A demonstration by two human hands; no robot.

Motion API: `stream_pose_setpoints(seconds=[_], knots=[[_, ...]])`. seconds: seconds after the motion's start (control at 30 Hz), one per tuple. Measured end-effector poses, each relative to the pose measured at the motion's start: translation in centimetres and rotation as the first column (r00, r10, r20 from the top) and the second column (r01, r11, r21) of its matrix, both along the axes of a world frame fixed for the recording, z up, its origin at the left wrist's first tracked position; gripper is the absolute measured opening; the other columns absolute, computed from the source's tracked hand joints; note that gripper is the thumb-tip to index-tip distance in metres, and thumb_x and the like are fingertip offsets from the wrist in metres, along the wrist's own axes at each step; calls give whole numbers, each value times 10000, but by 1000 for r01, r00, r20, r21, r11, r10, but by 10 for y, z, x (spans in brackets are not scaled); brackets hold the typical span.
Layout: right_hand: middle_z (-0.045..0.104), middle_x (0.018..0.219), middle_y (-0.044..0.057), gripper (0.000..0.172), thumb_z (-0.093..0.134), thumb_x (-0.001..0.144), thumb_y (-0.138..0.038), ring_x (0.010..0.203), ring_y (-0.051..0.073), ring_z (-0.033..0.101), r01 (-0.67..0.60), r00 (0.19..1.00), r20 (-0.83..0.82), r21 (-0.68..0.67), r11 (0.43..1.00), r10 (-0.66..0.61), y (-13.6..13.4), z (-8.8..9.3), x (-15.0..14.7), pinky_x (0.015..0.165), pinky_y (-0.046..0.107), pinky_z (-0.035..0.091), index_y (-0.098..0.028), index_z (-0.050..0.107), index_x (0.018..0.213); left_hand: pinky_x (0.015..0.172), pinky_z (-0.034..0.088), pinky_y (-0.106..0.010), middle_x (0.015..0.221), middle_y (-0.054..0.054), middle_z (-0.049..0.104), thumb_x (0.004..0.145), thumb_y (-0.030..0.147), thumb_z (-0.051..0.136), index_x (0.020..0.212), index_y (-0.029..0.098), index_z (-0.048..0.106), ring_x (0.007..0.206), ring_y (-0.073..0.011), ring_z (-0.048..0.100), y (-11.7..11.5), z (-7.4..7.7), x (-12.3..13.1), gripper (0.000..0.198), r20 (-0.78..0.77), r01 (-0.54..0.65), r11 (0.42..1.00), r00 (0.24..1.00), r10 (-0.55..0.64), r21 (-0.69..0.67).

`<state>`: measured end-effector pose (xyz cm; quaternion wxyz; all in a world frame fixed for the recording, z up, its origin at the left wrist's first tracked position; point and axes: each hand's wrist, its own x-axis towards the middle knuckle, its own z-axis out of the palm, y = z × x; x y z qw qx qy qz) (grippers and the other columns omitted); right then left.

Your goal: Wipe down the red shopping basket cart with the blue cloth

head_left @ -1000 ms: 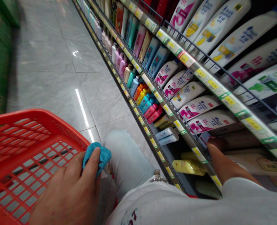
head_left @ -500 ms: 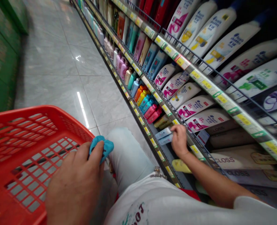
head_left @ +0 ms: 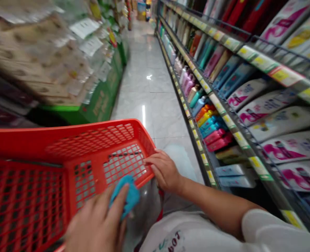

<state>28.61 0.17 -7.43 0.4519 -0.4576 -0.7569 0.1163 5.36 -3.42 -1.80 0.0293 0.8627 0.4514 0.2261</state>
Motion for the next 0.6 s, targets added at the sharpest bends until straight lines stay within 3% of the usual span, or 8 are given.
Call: stream_pose_setpoints(seconds=[0.07, 0.17, 0.3, 0.4, 0.47, 0.6], knots=[[757, 1087, 55, 357, 401, 1003, -178, 1058, 171, 688, 22, 996, -86, 8, 1000, -21, -5, -4, -1, 1129, 465, 467, -215, 582, 1308, 749, 467, -426, 1275, -59, 672, 834, 184, 596, 1336, 296, 598, 967, -294, 595, 1, 5, 30, 514, -232, 18, 998, 973, -5, 54], [755, 1126, 53, 389, 424, 994, -159, 1143, 182, 675, 11, 995, -102, 18, 1000, -9, -6, -6, 6, 1119, 456, 489, -236, 575, 1344, 796, 484, -405, 1308, -20, 683, 835, 138, 633, 1317, 309, 615, 1021, -275, 592, 3, 8, 51, 512, -308, 27, 990, 951, 18, 141], [772, 1084, 31, 392, 458, 985, -141, 1114, 173, 697, -66, 994, -83, 6, 998, 66, -5, -1, 15, 1118, 426, 503, -247, 599, 1335, 819, 482, -396, 1300, -49, 679, 851, 153, 604, 1356, 272, 586, 1032, -261, 583, -17, 23, 14, 519, -299, -99, 991, 946, 123, 95], [777, 1084, 27, 362, 461, 1001, -182, 1125, 185, 699, -42, 988, -151, -85, 996, 29, -12, 8, 9, 1125, 444, 498, -261, 624, 1314, 828, 476, -411, 1251, -75, 687, 865, 168, 579, 1334, 245, 599, 1051, -275, 579, -31, 31, -5, 476, -281, -231, 967, 926, 252, 107], [758, 1164, 35, 364, 440, 1019, -218, 1193, 195, 668, -36, 973, -230, -164, 986, -3, -22, 16, 1, 1133, 459, 488, -272, 614, 1334, 825, 483, -426, 1244, -87, 688, 864, 183, 593, 1318, 238, 608, 1039, -286, 584, -31, 29, 7, 458, -272, -252, 964, 925, 266, 89], [631, 1406, 51, 400, 400, 1045, -302, 1340, 203, 564, -110, 941, -339, -233, 966, 25, -49, 32, -9, 1149, 448, 468, -300, 548, 1417, 831, 517, -462, 1278, -129, 676, 881, 240, 614, 1380, 196, 549, 1020, -301, 612, -23, 11, 61, 505, -168, -188, 982, 967, 191, 34]])
